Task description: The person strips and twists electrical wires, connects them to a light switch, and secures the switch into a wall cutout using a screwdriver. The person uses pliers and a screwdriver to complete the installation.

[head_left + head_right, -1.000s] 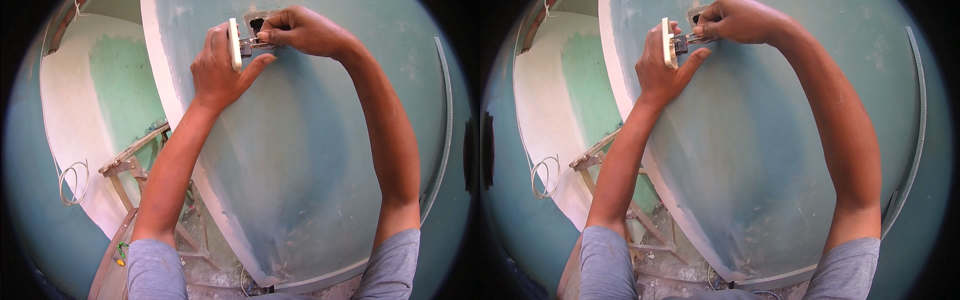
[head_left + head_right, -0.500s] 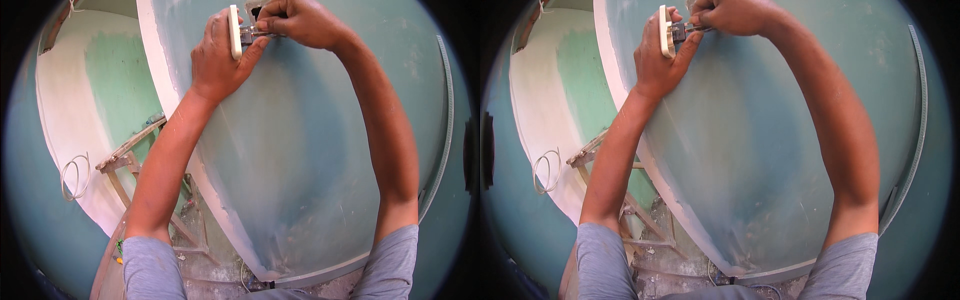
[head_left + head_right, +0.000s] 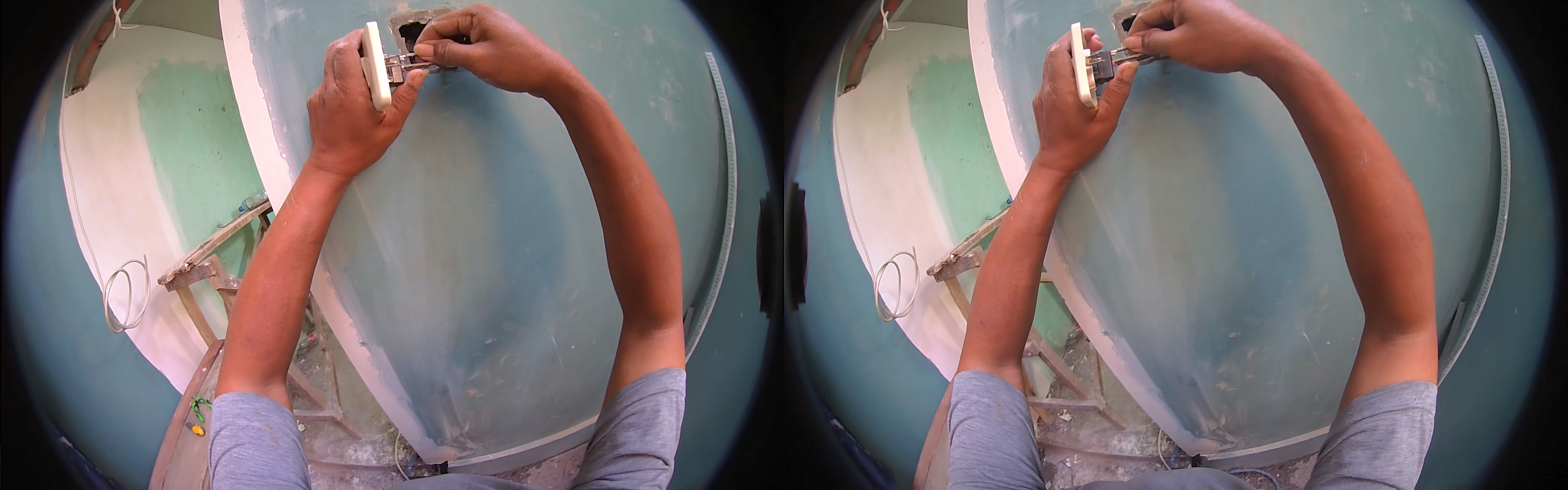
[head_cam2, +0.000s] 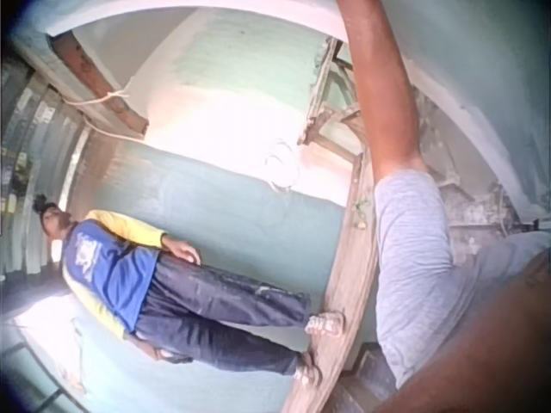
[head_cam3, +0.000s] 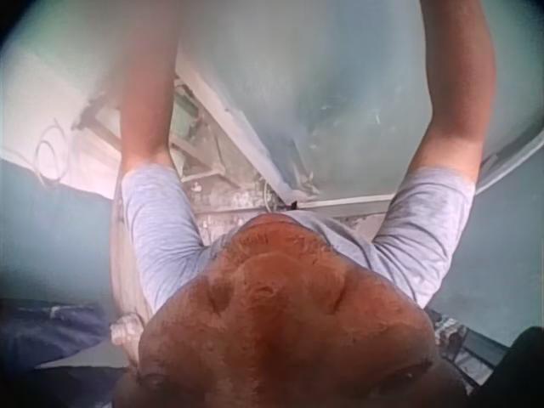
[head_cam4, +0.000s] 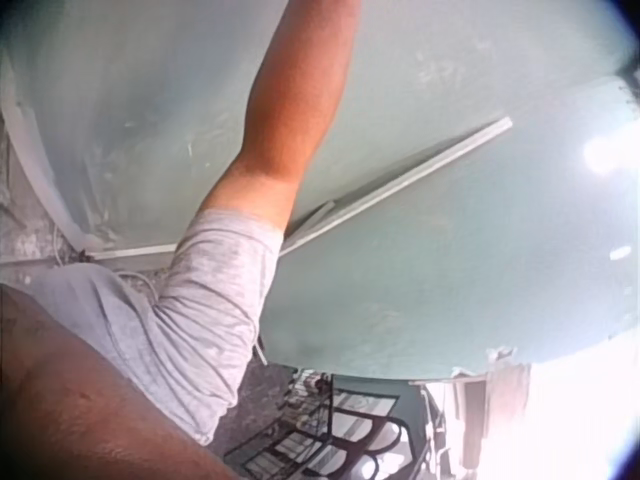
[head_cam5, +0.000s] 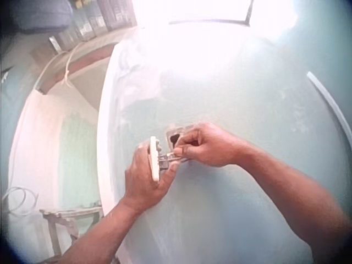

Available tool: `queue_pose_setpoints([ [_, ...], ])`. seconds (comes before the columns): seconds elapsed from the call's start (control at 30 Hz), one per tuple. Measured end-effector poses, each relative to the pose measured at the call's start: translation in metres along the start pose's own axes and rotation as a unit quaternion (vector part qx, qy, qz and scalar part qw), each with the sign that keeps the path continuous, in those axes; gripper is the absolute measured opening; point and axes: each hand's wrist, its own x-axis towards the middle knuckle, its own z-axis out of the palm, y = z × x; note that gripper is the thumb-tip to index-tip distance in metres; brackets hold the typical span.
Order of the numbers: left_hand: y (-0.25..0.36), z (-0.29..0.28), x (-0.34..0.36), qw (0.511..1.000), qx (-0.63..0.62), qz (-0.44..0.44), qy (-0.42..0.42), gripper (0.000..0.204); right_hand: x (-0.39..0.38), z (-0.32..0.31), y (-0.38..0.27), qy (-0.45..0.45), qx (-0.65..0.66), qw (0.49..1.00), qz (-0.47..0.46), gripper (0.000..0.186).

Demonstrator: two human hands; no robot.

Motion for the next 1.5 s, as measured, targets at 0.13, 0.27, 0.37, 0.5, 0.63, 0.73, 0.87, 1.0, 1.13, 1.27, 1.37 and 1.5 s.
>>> queue_pose_setpoints([
  [0.13, -0.005, 0.003, -0.002, 1.0, 0.011, 0.017, 0.005, 0.064, 0.002, 0.0, 0.011, -0.01, 0.007, 1.0, 0.007, 0.02],
  [0.27, -0.011, 0.007, -0.005, 0.999, -0.027, -0.016, -0.027, 0.068, 0.009, 0.005, 0.024, -0.013, 0.004, 1.0, 0.01, 0.019],
  [0.37, -0.016, -0.001, -0.004, 0.981, -0.148, -0.058, -0.107, 0.073, 0.014, 0.006, 0.03, -0.027, -0.002, 1.0, 0.008, 0.018],
  [0.5, -0.035, -0.009, 0.003, 0.909, -0.349, -0.104, -0.202, 0.078, 0.015, 0.013, 0.04, -0.026, 0.01, 0.999, 0.026, 0.018],
  [0.63, -0.037, 0.011, 0.008, 0.865, -0.394, -0.257, -0.178, 0.089, 0.014, 0.02, 0.051, -0.014, 0.052, 0.998, 0.038, 0.018],
  [0.73, -0.023, 0.026, 0.007, 0.863, -0.383, -0.287, -0.161, 0.073, 0.014, 0.023, 0.067, -0.033, 0.103, 0.993, 0.052, 0.019],
  [0.87, -0.019, 0.027, 0.014, 0.87, -0.37, -0.296, -0.138, 0.066, 0.011, 0.022, 0.054, -0.033, 0.108, 0.991, 0.075, 0.019],
  [1.0, -0.038, 0.022, 0.025, 0.835, -0.411, -0.307, -0.201, 0.056, 0.013, 0.021, 0.066, -0.04, 0.124, 0.99, 0.056, 0.02],
  [1.13, -0.041, 0.024, 0.03, 0.795, -0.464, -0.334, -0.204, 0.053, 0.014, 0.015, 0.051, -0.048, 0.082, 0.993, 0.067, 0.02],
  [1.27, -0.026, 0.012, 0.038, 0.793, -0.482, -0.305, -0.212, 0.059, -0.002, 0.025, 0.042, 0.131, 0.079, 0.987, 0.043, 0.019],
  [1.37, -0.032, 0.006, 0.041, 0.795, -0.48, -0.293, -0.227, 0.059, -0.035, 0.055, 0.019, 0.303, 0.121, 0.939, 0.106, 0.017],
  [1.5, -0.03, 0.002, 0.048, 0.778, -0.5, -0.313, -0.216, 0.059, -0.061, 0.118, -0.003, 0.38, 0.249, 0.883, 0.116, 0.016],
])
